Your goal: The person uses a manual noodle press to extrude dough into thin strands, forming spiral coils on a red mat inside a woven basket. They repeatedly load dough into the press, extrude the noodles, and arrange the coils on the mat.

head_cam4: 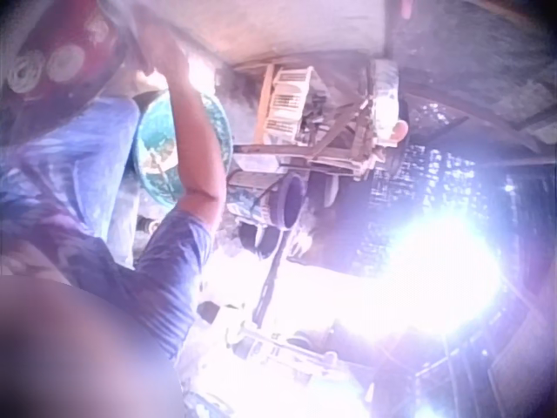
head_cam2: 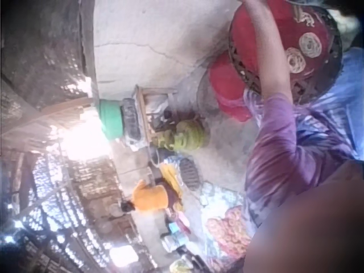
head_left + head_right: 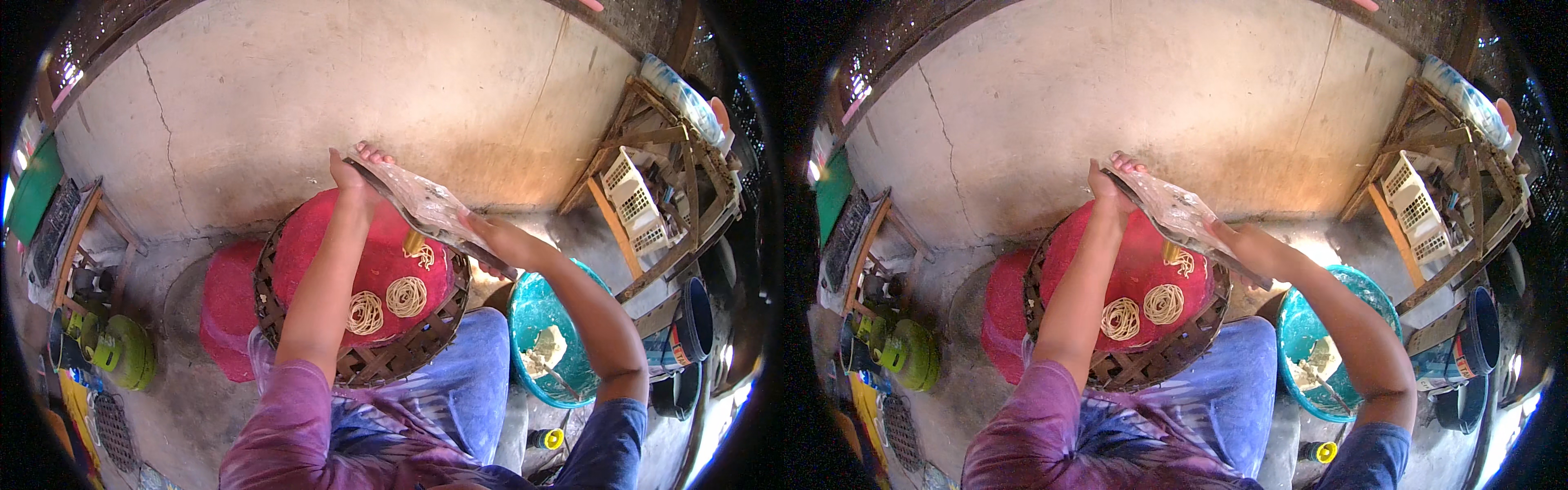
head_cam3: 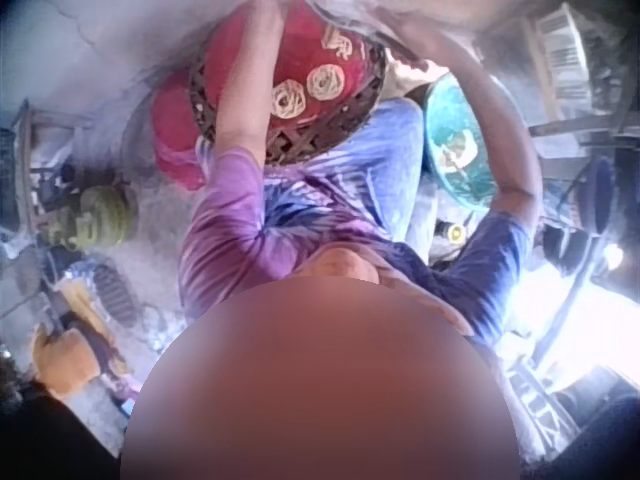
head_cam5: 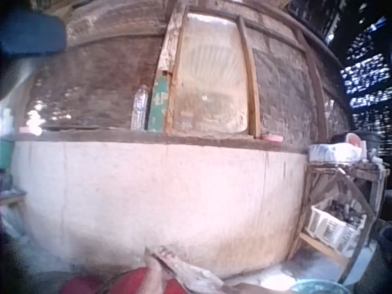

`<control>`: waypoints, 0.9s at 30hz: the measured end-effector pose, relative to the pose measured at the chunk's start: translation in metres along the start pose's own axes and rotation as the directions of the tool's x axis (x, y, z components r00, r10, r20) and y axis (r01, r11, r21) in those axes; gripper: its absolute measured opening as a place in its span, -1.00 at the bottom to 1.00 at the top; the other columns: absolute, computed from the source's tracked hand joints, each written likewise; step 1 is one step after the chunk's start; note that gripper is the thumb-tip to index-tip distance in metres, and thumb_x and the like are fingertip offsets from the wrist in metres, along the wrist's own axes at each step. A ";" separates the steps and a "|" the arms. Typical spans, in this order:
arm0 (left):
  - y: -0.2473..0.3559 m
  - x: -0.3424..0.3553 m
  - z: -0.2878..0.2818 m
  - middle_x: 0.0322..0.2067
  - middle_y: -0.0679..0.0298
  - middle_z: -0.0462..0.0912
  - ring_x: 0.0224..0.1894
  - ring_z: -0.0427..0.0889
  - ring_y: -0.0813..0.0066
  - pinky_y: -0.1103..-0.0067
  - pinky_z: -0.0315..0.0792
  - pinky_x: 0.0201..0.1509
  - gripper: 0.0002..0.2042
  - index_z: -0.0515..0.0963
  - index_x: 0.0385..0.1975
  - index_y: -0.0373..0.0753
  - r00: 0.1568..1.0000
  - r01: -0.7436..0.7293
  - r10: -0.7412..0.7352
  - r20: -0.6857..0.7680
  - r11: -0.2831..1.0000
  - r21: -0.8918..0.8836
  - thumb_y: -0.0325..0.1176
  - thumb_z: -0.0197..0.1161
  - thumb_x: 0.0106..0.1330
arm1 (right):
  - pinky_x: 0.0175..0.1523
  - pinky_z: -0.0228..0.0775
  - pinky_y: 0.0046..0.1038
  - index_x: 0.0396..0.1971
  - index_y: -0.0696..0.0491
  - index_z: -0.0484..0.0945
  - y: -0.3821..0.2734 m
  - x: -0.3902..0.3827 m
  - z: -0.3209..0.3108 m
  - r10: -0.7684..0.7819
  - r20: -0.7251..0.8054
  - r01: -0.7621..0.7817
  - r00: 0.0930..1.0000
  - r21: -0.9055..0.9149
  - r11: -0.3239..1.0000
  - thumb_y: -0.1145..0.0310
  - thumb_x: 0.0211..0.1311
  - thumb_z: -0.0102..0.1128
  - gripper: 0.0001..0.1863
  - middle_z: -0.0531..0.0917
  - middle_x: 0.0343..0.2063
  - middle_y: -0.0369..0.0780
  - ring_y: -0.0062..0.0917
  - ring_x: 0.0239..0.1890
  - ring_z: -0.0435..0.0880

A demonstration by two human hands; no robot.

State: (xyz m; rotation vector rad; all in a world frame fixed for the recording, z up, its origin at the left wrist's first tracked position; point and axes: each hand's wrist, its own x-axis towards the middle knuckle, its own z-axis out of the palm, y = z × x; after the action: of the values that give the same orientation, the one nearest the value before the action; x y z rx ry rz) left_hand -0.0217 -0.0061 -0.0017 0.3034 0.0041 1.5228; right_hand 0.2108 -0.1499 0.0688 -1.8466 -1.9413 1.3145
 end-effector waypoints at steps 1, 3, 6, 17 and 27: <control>-0.003 -0.004 0.003 -0.67 0.43 0.21 -0.59 0.24 0.49 0.45 0.29 -0.35 -0.50 0.24 -0.56 -0.06 0.999 -0.011 0.011 -0.031 1.000 0.021 0.15 -0.51 0.39 | -0.64 0.38 -0.44 -0.48 0.19 0.55 0.000 -0.008 -0.005 -0.052 0.028 0.050 0.998 0.047 0.998 -0.39 0.29 -0.38 -0.14 0.49 -0.73 -0.21 -0.51 -0.70 0.54; -0.010 -0.011 0.008 -0.68 0.44 0.21 -0.60 0.23 0.50 0.45 0.29 -0.35 -0.51 0.24 -0.56 -0.06 0.994 0.039 -0.043 -0.100 0.999 -0.034 0.14 -0.50 0.39 | -0.63 0.37 -0.45 -0.44 0.20 0.55 -0.003 -0.017 -0.014 0.030 -0.010 -0.030 1.000 -0.046 0.998 -0.39 0.29 -0.36 -0.15 0.49 -0.73 -0.22 -0.51 -0.70 0.54; -0.014 -0.013 0.016 -0.70 0.46 0.19 -0.62 0.22 0.53 0.46 0.28 -0.36 -0.52 0.23 -0.57 -0.05 0.995 0.028 -0.033 -0.091 0.998 -0.055 0.14 -0.46 0.39 | -0.63 0.35 -0.45 -0.37 0.22 0.56 -0.008 -0.017 -0.015 0.002 -0.064 -0.008 0.998 -0.093 0.996 -0.42 0.25 -0.32 -0.13 0.47 -0.73 -0.24 -0.51 -0.70 0.53; -0.023 -0.026 0.022 -0.74 0.48 0.15 -0.68 0.16 0.55 0.46 0.25 -0.43 -0.55 0.22 -0.62 -0.03 0.984 0.077 -0.080 -0.160 0.997 -0.028 0.11 -0.42 0.36 | -0.64 0.31 -0.49 -0.25 0.21 0.58 0.012 -0.032 -0.005 0.016 -0.092 -0.018 0.996 -0.018 1.000 -0.37 0.28 -0.26 -0.17 0.43 -0.77 -0.27 -0.58 -0.74 0.46; -0.029 -0.059 -0.003 0.18 0.18 0.35 0.15 0.32 0.35 0.39 0.18 0.26 -0.35 0.11 0.32 -0.16 0.896 0.208 -0.412 -0.164 0.064 0.976 0.17 -0.25 0.39 | -0.66 0.20 -0.55 -0.22 0.18 0.52 0.053 -0.029 0.001 -0.056 -0.109 0.080 0.992 0.226 0.971 -0.30 0.31 -0.18 -0.28 0.41 -0.73 -0.31 -0.66 -0.73 0.38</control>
State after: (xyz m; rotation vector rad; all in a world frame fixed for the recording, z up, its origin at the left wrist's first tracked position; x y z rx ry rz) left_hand 0.0026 -0.0643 -0.0212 1.4431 0.9859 0.7816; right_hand 0.2551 -0.1830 0.0457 -1.6862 -1.7053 1.3338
